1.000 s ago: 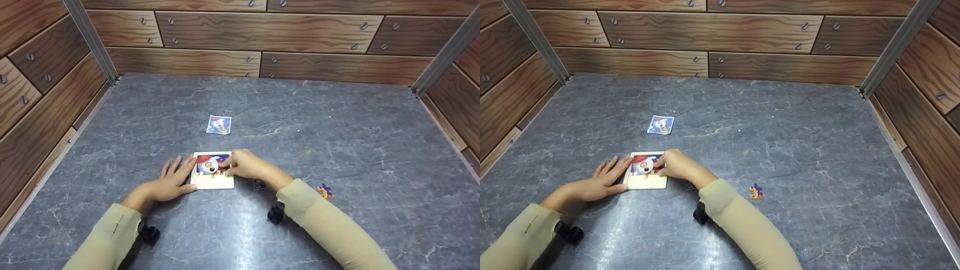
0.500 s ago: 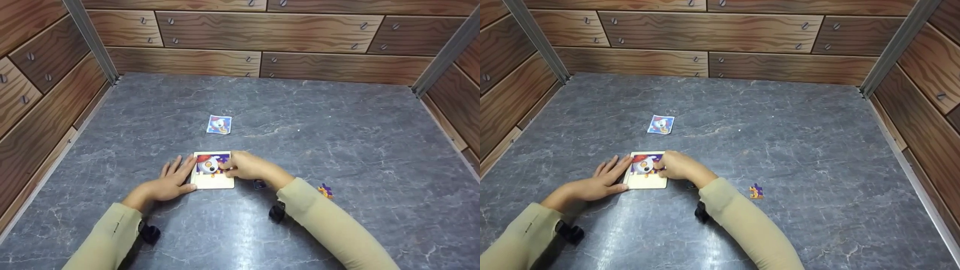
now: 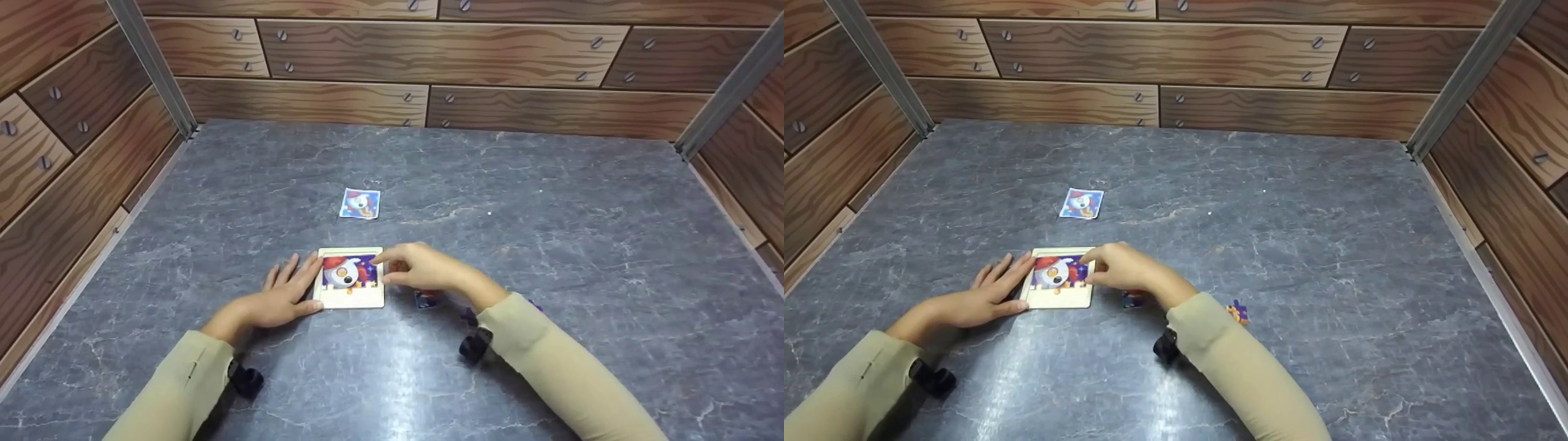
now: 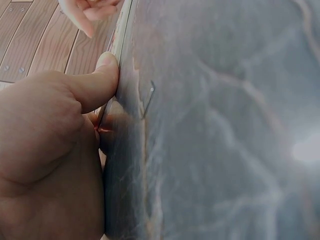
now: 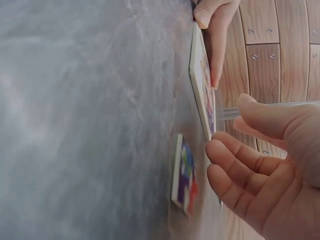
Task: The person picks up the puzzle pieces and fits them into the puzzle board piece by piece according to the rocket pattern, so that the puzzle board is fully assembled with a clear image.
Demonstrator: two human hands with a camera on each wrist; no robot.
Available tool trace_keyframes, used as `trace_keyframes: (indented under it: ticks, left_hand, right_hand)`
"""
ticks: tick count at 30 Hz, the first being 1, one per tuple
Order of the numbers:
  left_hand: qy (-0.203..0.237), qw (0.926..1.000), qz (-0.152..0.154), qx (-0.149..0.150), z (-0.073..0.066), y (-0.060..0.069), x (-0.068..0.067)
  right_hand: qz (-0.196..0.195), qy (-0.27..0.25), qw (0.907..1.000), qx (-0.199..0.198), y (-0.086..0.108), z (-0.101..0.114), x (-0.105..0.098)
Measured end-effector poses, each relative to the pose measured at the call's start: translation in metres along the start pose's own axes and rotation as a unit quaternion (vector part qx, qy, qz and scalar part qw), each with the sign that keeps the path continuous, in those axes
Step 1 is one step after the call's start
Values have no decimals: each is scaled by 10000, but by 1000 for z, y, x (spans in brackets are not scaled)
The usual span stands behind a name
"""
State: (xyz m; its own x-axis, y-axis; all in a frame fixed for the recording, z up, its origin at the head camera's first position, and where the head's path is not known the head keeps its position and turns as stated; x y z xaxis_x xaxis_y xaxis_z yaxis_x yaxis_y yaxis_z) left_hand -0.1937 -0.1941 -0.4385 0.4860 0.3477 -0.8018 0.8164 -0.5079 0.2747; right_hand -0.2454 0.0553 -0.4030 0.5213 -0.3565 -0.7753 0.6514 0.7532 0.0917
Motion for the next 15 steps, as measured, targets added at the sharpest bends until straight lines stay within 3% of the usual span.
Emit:
trace_keyframes:
  ticks: [15]
  left_hand:
    - [57, 10000, 51, 2, 2, -1, 1]
  right_hand:
    - [-286, -52, 9995, -104, 34, -12, -13]
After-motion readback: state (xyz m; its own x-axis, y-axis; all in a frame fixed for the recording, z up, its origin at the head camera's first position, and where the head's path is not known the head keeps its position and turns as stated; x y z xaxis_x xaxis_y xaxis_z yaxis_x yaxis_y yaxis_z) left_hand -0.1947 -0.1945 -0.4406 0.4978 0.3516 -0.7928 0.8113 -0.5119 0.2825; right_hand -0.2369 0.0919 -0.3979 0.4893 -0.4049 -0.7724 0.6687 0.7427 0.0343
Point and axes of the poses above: each hand's wrist, its own y-axis away from the middle knuckle, its own x-axis out of the palm, z = x × y, the point moved 3 cm from there along -y, towards the middle knuckle, and after that the axes turned 1 degree about y, right-handed, at the moved point
